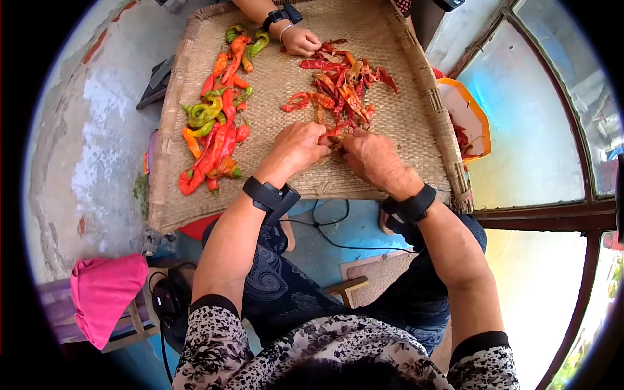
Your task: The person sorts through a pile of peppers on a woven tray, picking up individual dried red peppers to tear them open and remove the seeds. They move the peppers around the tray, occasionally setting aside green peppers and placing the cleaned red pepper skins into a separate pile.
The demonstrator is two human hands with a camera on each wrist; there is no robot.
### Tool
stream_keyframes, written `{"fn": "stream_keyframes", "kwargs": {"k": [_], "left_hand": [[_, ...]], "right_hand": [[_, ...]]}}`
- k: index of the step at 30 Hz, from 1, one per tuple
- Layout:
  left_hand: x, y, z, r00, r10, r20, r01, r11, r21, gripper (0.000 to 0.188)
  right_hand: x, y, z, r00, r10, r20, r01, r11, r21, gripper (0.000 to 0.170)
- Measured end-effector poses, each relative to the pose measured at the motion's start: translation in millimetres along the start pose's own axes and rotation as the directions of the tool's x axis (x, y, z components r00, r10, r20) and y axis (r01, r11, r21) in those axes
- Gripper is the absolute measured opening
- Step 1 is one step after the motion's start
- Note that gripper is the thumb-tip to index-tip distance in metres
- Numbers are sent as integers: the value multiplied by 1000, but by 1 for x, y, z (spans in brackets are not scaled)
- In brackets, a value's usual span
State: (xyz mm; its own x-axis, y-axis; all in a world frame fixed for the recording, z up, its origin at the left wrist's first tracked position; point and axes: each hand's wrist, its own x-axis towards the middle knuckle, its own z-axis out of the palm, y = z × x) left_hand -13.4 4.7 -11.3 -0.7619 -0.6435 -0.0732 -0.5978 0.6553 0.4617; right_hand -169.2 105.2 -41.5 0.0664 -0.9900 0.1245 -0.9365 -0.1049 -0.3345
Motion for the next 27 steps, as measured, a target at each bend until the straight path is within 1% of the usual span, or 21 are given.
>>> {"fn": "stream_keyframes", "kwargs": {"k": [2,3,5,6,7,8,9,10,11,12,14,15,17,18,20,21,22,24,25,26,27], "left_hand": [[-1,1,-3,996,-21,83,21,1000,-1,18],[-1,1,-3,997,-21,81,21,1000,-1,18],[-4,-3,-2,999,-33,-31,32,999,-28,18],[-5,-8,2,999,-38,-32,37,999,-26,18],[-3,-13,5,994,17,-105,-21,999,-33,20],[-3,-17,10,982,73,-173,-80,996,-38,21],[-2,-15,10,983,72,-172,-80,996,-39,21],[-1,-12,10,988,79,-131,-91,992,-88,21],[-1,-8,9,992,85,-92,-98,986,-137,21],[-1,-3,9,992,85,-96,-98,986,-138,21],[-2,7,10,1000,0,30,1,999,-33,20],[-1,7,12,1000,0,23,0,1000,4,19],[3,6,15,1000,-6,17,6,1000,20,18],[5,7,16,1000,-17,9,16,999,36,17],[7,8,12,1000,-4,16,4,1000,-1,17],[8,8,9,1000,9,22,-8,999,-37,17],[9,5,8,1000,14,24,-13,999,-33,17],[11,-3,7,998,47,-46,-51,995,-88,21],[11,-4,4,998,53,-46,-57,995,-87,21],[11,-4,-1,998,38,-59,-46,987,-151,21],[11,-4,-5,997,23,-68,-37,975,-217,22]], "right_hand": [[-2,4,0,997,3,-82,3,997,83,10],[-3,7,-6,997,2,-83,5,997,81,10],[-3,10,-26,964,29,-265,14,987,162,7],[-3,13,-36,922,14,-387,62,981,183,6],[-2,20,-47,889,43,-457,11,993,115,5],[-4,32,-57,833,50,-551,7,995,102,4],[-8,41,-70,804,139,-579,-111,990,84,4],[-13,49,-82,743,196,-640,-114,979,168,5],[-21,64,-92,713,218,-666,-200,974,105,7],[-27,78,-94,671,266,-692,-362,932,7,10],[-33,88,-101,652,388,-652,-484,874,36,13],[-33,85,-101,649,389,-653,-487,873,35,13],[-26,68,-97,648,212,-732,-482,858,-177,18],[-21,63,-93,693,218,-688,-421,896,-140,25],[-13,53,-73,827,190,-530,-225,974,0,25],[-9,51,-60,879,107,-465,-126,992,-11,22],[-5,48,-49,917,20,-398,-28,999,-15,19],[1,40,-34,951,2,-310,-10,1000,-23,13],[5,39,-28,971,30,-239,-44,998,-54,11],[8,44,-19,970,32,-242,-48,997,-59,11],[12,43,-16,975,-9,-224,-4,998,-59,9]]}}
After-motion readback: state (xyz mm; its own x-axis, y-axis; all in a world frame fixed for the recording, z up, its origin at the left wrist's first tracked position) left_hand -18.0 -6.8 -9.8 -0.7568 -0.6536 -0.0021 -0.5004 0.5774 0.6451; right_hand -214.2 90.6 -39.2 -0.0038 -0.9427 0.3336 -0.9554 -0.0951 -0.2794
